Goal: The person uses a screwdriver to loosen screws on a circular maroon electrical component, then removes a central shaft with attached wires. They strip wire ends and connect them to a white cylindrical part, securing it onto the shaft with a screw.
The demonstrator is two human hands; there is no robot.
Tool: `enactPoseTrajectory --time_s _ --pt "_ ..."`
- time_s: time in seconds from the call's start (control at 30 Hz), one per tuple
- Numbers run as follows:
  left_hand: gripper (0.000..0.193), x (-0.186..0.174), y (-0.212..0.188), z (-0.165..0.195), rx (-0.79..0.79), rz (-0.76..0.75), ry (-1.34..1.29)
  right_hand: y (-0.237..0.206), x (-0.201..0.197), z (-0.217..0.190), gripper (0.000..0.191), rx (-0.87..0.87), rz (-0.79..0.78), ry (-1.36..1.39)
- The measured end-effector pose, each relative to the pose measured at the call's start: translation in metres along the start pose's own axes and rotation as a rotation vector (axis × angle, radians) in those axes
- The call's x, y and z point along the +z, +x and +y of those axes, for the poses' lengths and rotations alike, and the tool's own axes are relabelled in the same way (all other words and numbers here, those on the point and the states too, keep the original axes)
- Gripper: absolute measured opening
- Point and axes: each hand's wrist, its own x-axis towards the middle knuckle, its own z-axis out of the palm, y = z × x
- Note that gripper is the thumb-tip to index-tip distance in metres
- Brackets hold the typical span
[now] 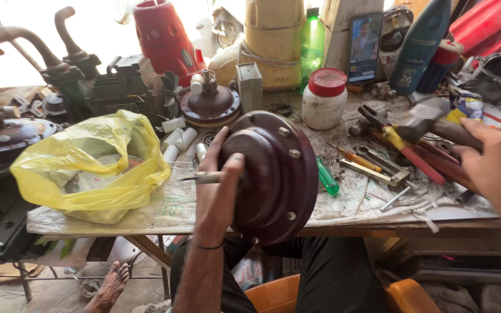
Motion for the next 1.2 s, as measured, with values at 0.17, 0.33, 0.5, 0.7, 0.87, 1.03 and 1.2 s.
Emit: enactPoseTrajectory --time_s 0.17,0.33,0.5,0.7,0.87,1.03,1.2 --pt "0.083 0.022 0.005 0.019 -0.004 0.048 0.473 0.007 0.014 0.008 0.044 -0.045 -0.014 -0.129" --pt "0.075 0.051 0.015 0.017 -0.114 -0.087 0.875 0.013 -0.023 -0.072 0.030 -0.535 -0.071 0.396" --pt "0.067 0.050 0.025 0.019 0.072 -0.112 0.872 0.019 -0.031 -0.159 0.045 -0.924 -0.295 0.315" --pt "0.044 0.028 0.011 0.009 0.123 -0.354 0.177 0.018 -0.043 -0.164 0.034 -1.066 -0.343 0.135" --pt "0.025 0.029 0.012 -0.001 0.100 -0.274 0.032 0.014 -0.042 -0.158 0.039 -1.178 -0.285 0.147" --pt "0.035 0.037 0.011 0.015 -0.074 -0.120 0.211 0.006 -0.036 -0.149 0.042 -1.264 -0.236 0.122" --pt "0.065 0.031 0.012 0.029 0.399 -0.125 0.554 0.009 -0.029 -0.142 0.047 -1.258 -0.058 0.193"
